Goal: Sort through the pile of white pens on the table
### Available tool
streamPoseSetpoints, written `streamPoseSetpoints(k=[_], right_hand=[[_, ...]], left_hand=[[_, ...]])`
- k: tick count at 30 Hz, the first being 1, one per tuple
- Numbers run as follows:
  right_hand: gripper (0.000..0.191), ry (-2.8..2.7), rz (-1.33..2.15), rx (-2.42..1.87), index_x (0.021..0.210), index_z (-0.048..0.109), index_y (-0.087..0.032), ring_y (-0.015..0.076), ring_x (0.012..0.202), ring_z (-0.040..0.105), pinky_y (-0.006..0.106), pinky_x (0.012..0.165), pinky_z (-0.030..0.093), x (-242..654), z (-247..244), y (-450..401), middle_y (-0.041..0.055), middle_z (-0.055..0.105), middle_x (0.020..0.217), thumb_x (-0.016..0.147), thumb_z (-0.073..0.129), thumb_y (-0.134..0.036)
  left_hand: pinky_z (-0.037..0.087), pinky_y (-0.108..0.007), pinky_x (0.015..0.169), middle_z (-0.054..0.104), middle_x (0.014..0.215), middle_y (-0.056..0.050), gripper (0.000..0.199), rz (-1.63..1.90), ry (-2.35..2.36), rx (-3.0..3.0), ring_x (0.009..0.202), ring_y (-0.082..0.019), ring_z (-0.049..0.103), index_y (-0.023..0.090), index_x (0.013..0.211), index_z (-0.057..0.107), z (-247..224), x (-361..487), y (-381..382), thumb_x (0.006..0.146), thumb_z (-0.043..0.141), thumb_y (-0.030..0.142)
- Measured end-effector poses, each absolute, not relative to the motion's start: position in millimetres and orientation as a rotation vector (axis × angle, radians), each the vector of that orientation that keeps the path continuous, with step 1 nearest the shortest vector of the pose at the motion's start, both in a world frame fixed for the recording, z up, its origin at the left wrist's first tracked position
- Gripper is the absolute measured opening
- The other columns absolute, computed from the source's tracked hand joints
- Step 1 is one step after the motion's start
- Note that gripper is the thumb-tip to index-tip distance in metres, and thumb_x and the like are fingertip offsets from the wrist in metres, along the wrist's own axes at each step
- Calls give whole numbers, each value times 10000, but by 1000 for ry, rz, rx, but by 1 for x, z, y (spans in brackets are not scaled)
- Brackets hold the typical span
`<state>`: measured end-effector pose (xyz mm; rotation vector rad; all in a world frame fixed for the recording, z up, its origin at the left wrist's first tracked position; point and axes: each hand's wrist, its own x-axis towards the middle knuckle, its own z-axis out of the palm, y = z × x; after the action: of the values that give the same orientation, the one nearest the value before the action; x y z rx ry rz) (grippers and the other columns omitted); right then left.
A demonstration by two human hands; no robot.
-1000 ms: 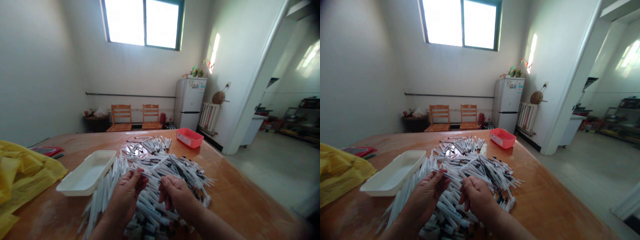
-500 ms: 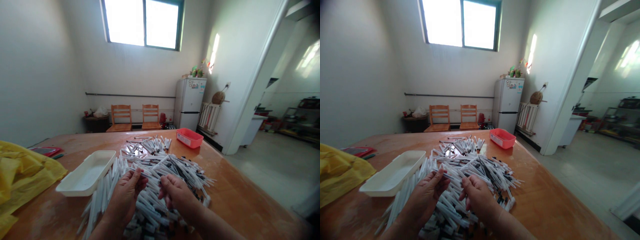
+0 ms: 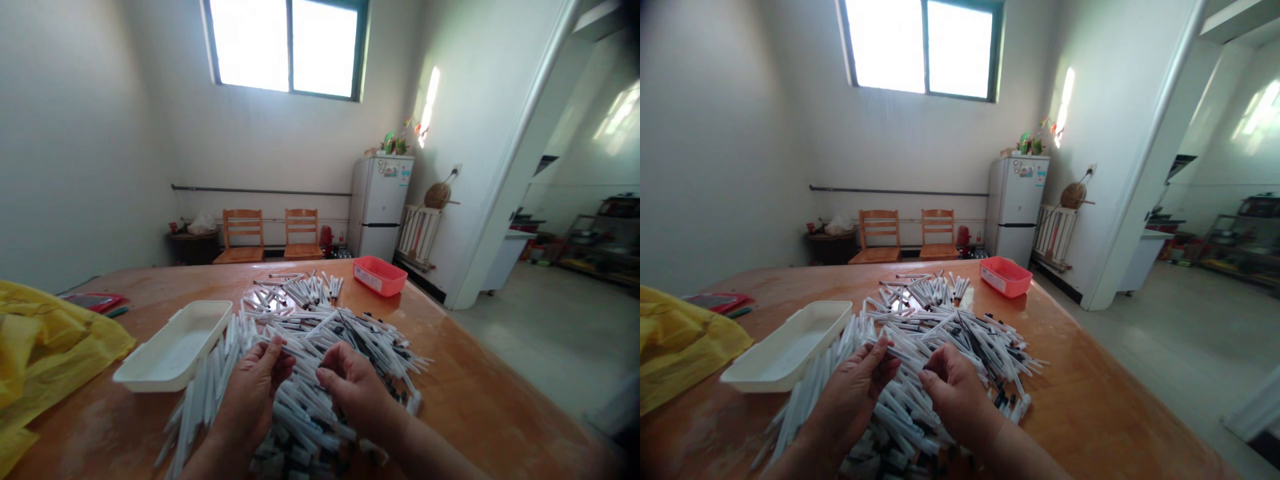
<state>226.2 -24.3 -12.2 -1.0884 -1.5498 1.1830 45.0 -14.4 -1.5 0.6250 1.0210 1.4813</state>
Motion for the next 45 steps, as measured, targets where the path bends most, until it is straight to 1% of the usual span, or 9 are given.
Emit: streamPoseSetpoints(k=[5, 9, 15, 19, 23, 29, 33, 39, 45], right_hand=[[94, -1691, 863, -1203, 873, 569, -182, 129, 662, 492, 255, 610, 385, 231, -12, -23, -28, 543, 722, 848, 621, -256], [285, -1723, 778, -1277, 1106, 623, -189, 149, 712, 549, 274, 655, 415, 231, -14, -21, 11, 628, 877, 850, 652, -311], [191, -1855, 648, -1196, 838, 671, -168, 162, 766, 575, 272, 704, 414, 232, -14, -19, 28, 634, 803, 933, 537, -266], [150, -1898, 561, -1251, 865, 664, -175, 164, 782, 575, 268, 711, 411, 242, -13, -14, 32, 639, 841, 923, 538, -233], [139, -1904, 497, -1359, 889, 668, -187, 174, 767, 584, 276, 712, 416, 251, -14, -8, 34, 644, 846, 913, 561, -273], [205, -1756, 415, -1401, 978, 670, -192, 193, 762, 599, 288, 692, 423, 257, -15, -1, 39, 657, 838, 929, 540, -343], [216, -1717, 439, -1381, 962, 657, -194, 190, 766, 606, 283, 691, 427, 256, -8, -3, 38, 665, 839, 950, 511, -352], [189, -1958, 387, -1468, 919, 667, -209, 162, 801, 622, 250, 704, 416, 242, 23, 15, 19, 696, 860, 944, 509, -309], [184, -2183, 276, -1735, 949, 720, -192, 194, 919, 655, 271, 758, 438, 210, 33, 93, 73, 730, 980, 927, 548, -252]], left_hand=[[556, -203, 608, 650, 768, -2, 179, 1540, 1070, 559, 639, -95, 641, 159, 892, 674, 1, 40, -11, 785, 778, 257], [550, -210, 620, 645, 762, 5, 232, 1522, 1078, 605, 651, -101, 640, 158, 872, 668, 1, 42, -12, 752, 806, 300], [523, -209, 628, 655, 758, 13, 294, 1559, 1098, 667, 659, -101, 632, 162, 835, 666, 5, 36, -11, 696, 831, 362], [433, -178, 544, 666, 788, 31, 300, 1802, 1196, 625, 621, -76, 593, 187, 839, 663, 12, 11, -2, 678, 821, 384], [411, -207, 569, 702, 861, 17, 284, 1943, 1533, 829, 651, -94, 579, 218, 917, 696, 15, -7, 2, 795, 691, 474], [486, -350, 856, 725, 1103, -62, 380, 1349, 1793, 1815, 912, -220, 664, 222, 1204, 686, 5, 2, -5, 845, 597, 310], [443, -395, 975, 725, 1139, -102, 407, 1030, 1781, 2076, 1073, -256, 642, 175, 1143, 704, -11, 10, -5, 786, 517, 115], [444, -391, 891, 737, 964, -93, 269, 883, 1821, 2191, 979, -258, 638, 204, 976, 727, -15, 14, -6, 833, 511, 132], [426, -388, 879, 723, 951, -77, 239, 932, 1793, 2201, 979, -259, 612, 213, 946, 707, -4, 18, -12, 857, 499, 137]])
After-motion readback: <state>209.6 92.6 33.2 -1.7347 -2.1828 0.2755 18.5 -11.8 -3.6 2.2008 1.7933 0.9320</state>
